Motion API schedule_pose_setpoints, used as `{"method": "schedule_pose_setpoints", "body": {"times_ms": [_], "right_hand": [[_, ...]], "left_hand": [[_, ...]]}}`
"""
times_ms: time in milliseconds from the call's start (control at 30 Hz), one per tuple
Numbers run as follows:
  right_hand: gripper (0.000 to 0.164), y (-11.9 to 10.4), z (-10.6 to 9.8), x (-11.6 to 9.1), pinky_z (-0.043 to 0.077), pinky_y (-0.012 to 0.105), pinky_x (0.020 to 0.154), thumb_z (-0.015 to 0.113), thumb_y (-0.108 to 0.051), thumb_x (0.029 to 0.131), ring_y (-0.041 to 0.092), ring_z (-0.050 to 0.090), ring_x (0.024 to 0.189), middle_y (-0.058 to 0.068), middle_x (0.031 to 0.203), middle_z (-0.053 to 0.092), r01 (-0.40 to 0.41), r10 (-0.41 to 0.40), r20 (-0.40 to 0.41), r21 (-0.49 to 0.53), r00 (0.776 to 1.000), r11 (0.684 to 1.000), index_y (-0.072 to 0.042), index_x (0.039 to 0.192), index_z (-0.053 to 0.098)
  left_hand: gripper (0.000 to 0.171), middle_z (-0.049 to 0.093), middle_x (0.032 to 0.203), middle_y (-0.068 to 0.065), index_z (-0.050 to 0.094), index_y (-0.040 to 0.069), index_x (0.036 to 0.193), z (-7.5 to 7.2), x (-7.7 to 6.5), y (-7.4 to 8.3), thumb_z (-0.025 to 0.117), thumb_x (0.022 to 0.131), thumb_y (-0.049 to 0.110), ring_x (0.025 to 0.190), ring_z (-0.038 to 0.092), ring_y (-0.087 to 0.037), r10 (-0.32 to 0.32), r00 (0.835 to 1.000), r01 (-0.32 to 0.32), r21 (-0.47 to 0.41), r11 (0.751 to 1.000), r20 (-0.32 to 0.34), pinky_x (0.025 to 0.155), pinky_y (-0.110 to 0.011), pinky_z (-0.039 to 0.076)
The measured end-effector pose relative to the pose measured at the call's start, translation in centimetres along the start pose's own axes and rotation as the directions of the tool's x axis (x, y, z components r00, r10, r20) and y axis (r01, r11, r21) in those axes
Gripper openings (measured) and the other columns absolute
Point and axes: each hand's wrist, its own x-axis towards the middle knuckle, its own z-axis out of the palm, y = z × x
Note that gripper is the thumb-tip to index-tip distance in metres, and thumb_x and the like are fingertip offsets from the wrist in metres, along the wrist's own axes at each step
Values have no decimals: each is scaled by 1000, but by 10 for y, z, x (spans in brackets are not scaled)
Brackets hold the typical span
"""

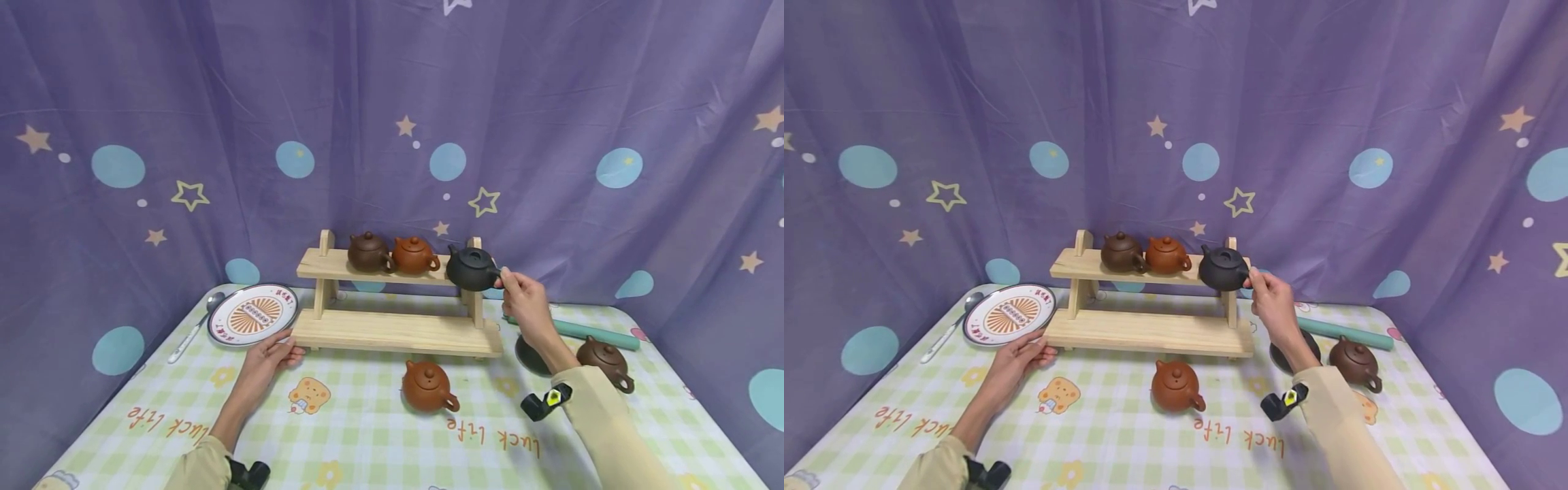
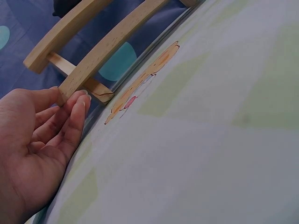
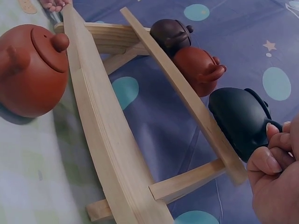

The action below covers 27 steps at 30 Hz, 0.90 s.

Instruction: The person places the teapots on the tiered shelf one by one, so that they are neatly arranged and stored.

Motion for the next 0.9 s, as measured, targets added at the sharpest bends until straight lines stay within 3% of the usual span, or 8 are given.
{"method": "schedule_pose_setpoints", "body": {"times_ms": [900], "right_hand": [[38, 1, 23, 24, 28, 16, 42, 53, -23, 111, 4, 33, 50, -5, 58, 39, -3, 7, -53, 63, 999, 998, 7, 88, 60]], "left_hand": [[47, 74, 103, -13, 41, -11, 150, 0, -1, 1, 52, 110, 11, 84, 71, -7, -8, 1000, 8, -5, 1000, -3, 83, -22, 60]]}}
